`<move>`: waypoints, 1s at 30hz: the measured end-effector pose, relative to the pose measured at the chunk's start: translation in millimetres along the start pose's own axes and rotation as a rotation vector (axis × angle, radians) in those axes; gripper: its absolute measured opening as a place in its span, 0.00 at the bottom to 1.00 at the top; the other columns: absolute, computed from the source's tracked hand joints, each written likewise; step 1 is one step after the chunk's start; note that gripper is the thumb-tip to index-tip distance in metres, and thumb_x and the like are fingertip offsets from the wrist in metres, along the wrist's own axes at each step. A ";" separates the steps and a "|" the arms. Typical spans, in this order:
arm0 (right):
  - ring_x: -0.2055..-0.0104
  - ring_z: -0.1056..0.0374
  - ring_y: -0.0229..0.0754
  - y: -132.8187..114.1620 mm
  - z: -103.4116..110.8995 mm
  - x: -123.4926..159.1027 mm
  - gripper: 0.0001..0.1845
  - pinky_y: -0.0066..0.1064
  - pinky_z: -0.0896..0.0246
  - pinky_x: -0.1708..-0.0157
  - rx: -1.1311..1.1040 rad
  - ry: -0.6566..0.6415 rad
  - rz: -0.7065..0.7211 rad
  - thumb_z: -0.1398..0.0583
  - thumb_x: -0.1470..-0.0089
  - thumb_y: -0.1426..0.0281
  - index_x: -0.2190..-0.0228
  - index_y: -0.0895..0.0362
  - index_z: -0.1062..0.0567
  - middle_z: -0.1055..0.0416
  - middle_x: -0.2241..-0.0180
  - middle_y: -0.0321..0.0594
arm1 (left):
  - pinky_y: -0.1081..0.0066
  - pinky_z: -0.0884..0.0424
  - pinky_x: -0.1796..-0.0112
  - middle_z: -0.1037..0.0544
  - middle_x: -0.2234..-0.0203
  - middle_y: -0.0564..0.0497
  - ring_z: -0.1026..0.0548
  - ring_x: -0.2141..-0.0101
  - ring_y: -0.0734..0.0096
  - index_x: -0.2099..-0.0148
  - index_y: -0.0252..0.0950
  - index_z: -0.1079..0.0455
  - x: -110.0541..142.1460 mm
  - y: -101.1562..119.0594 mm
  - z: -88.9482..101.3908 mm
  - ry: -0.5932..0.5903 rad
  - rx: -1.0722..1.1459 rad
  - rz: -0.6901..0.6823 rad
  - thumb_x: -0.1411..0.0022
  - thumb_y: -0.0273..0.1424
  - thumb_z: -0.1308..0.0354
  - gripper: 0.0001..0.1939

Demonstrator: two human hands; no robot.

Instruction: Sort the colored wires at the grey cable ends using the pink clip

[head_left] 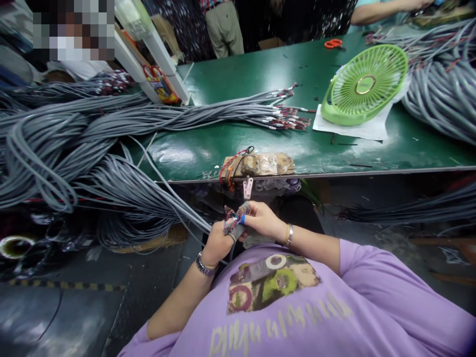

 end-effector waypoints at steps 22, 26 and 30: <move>0.78 0.39 0.33 0.6 2.2 -2.0 0.22 0.24 0.52 0.79 -0.018 0.023 -0.041 0.32 0.59 0.55 0.70 0.59 0.31 0.33 0.81 0.33 | 0.72 0.29 0.74 0.22 0.79 0.50 0.26 0.78 0.71 0.74 0.34 0.26 2.8 -14.0 -3.8 0.260 0.228 -0.071 0.41 0.39 0.40 0.15; 0.78 0.41 0.31 3.8 4.5 1.0 0.19 0.24 0.52 0.79 -0.035 0.113 -0.012 0.31 0.61 0.59 0.75 0.59 0.30 0.34 0.81 0.32 | 0.72 0.28 0.72 0.22 0.80 0.50 0.25 0.77 0.71 0.74 0.34 0.26 4.3 -13.2 -4.8 0.315 0.192 -0.108 0.41 0.37 0.40 0.13; 0.79 0.45 0.30 7.5 6.7 8.8 0.17 0.23 0.52 0.80 -0.025 0.125 -0.048 0.32 0.63 0.62 0.78 0.59 0.31 0.35 0.80 0.31 | 0.72 0.28 0.72 0.23 0.80 0.52 0.25 0.77 0.72 0.73 0.34 0.26 4.0 -14.0 -5.8 0.390 0.257 -0.129 0.42 0.35 0.39 0.11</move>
Point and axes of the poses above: each hand's wrist, its own x-axis away from the middle knuckle, its own z-axis out of the back of the hand, y = z × x, the point moved 2 cm from there along -x, towards the middle knuckle
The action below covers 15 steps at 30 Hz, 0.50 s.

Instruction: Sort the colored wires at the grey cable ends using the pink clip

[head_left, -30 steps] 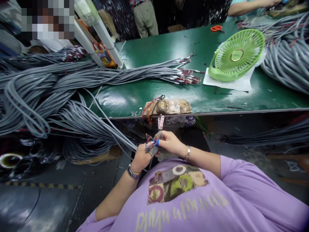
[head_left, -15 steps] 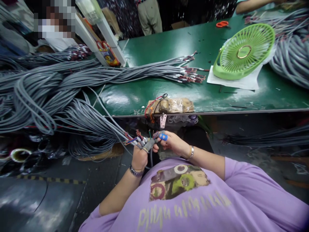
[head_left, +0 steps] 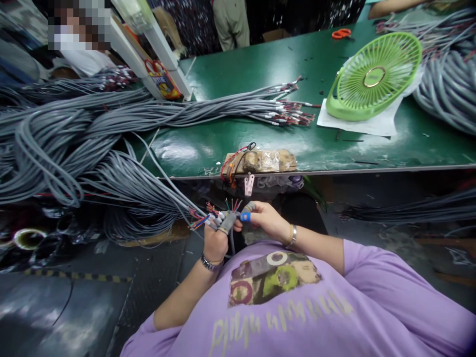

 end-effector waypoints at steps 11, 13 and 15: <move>0.74 0.39 0.32 -7.7 2.8 -1.2 0.22 0.25 0.41 0.75 0.025 -0.051 -0.021 0.33 0.59 0.58 0.65 0.58 0.28 0.33 0.73 0.35 | 0.75 0.31 0.75 0.25 0.81 0.53 0.28 0.80 0.75 0.75 0.34 0.28 0.0 2.2 0.1 0.020 -0.029 0.015 0.42 0.37 0.40 0.13; 0.74 0.38 0.33 -11.7 -1.8 -4.4 0.22 0.24 0.43 0.76 0.031 -0.088 0.009 0.32 0.59 0.57 0.66 0.58 0.29 0.31 0.75 0.35 | 0.74 0.30 0.74 0.24 0.81 0.52 0.27 0.79 0.74 0.75 0.34 0.27 0.9 -1.4 1.2 0.000 -0.068 0.033 0.42 0.38 0.40 0.14; 0.76 0.38 0.33 -13.1 -5.8 -6.4 0.21 0.24 0.46 0.76 0.031 -0.090 0.018 0.32 0.58 0.57 0.69 0.58 0.30 0.32 0.79 0.33 | 0.73 0.29 0.73 0.23 0.81 0.52 0.27 0.78 0.73 0.75 0.35 0.27 1.7 -4.6 2.3 -0.018 -0.121 0.038 0.42 0.39 0.40 0.14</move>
Point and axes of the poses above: each hand's wrist, its own x-axis away from the middle knuckle, its own z-axis out of the back of the hand, y = z × x, the point moved 2 cm from there along -x, towards the middle knuckle
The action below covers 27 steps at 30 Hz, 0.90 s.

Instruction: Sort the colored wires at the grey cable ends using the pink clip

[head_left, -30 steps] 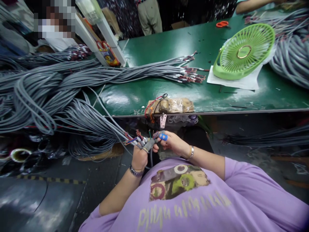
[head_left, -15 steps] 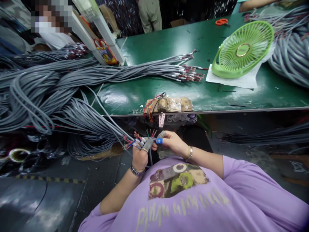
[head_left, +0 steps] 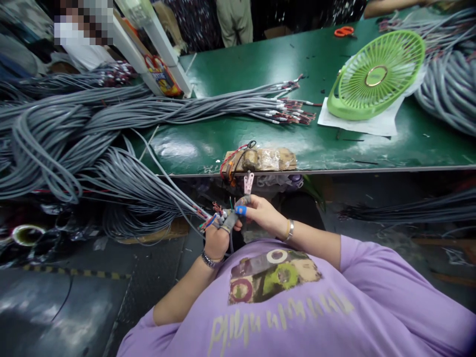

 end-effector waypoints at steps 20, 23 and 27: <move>0.74 0.40 0.32 12.7 11.5 8.1 0.18 0.24 0.46 0.74 -0.053 -0.064 -0.107 0.30 0.63 0.62 0.75 0.59 0.30 0.33 0.76 0.33 | 0.76 0.32 0.76 0.25 0.82 0.54 0.29 0.81 0.77 0.76 0.34 0.28 -3.8 9.8 -4.4 0.020 0.154 0.006 0.44 0.34 0.39 0.12; 0.74 0.40 0.31 11.9 21.9 7.6 0.16 0.26 0.44 0.71 -0.064 -0.145 -0.140 0.31 0.61 0.64 0.73 0.60 0.28 0.33 0.76 0.33 | 0.77 0.34 0.78 0.27 0.84 0.54 0.31 0.82 0.78 0.77 0.33 0.29 -5.8 11.3 -4.2 -0.020 0.193 0.026 0.44 0.34 0.38 0.13; 0.73 0.36 0.33 12.6 38.1 3.0 0.13 0.28 0.39 0.69 -0.199 -0.108 -0.198 0.33 0.58 0.66 0.69 0.60 0.25 0.30 0.73 0.36 | 0.77 0.36 0.80 0.28 0.85 0.54 0.32 0.82 0.78 0.77 0.33 0.28 -9.1 13.1 -3.2 -0.104 0.233 0.053 0.45 0.35 0.37 0.13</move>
Point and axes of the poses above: each hand's wrist, its own x-axis away from the middle knuckle, its own z-axis out of the back of the hand, y = z × x, the point moved 2 cm from there along -x, towards the middle knuckle
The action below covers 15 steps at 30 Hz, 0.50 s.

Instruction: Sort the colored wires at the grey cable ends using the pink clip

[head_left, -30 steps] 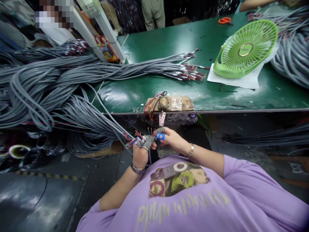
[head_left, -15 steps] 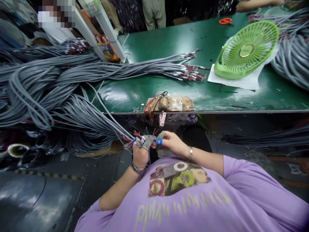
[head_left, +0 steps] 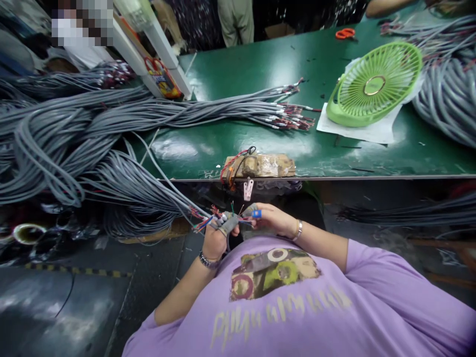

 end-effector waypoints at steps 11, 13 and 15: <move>0.75 0.39 0.32 -35.8 -3.6 -36.7 0.25 0.25 0.39 0.72 -0.199 0.112 0.031 0.43 0.45 0.50 0.68 0.61 0.23 0.31 0.75 0.38 | 0.74 0.33 0.75 0.27 0.83 0.52 0.30 0.79 0.75 0.78 0.34 0.29 -11.8 9.1 -11.8 -0.153 -0.122 0.049 0.42 0.36 0.39 0.15; 0.76 0.39 0.32 -37.9 -6.7 -38.4 0.24 0.25 0.39 0.74 -0.232 0.124 0.028 0.41 0.45 0.51 0.68 0.61 0.23 0.31 0.76 0.37 | 0.73 0.33 0.75 0.27 0.83 0.52 0.30 0.79 0.74 0.77 0.34 0.29 -13.6 7.7 -13.2 -0.159 -0.166 0.063 0.42 0.37 0.39 0.15; 0.76 0.38 0.32 -38.5 -8.2 -38.4 0.24 0.25 0.40 0.74 -0.263 0.141 0.010 0.40 0.46 0.51 0.69 0.62 0.23 0.31 0.77 0.37 | 0.73 0.33 0.74 0.26 0.82 0.52 0.30 0.79 0.74 0.77 0.34 0.28 -15.8 6.9 -14.4 -0.177 -0.187 0.070 0.41 0.37 0.39 0.15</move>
Point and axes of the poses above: each hand's wrist, its own x-axis away from the middle knuckle, its own z-axis out of the back of the hand, y = z × x, the point moved 2 cm from there along -x, towards the middle knuckle
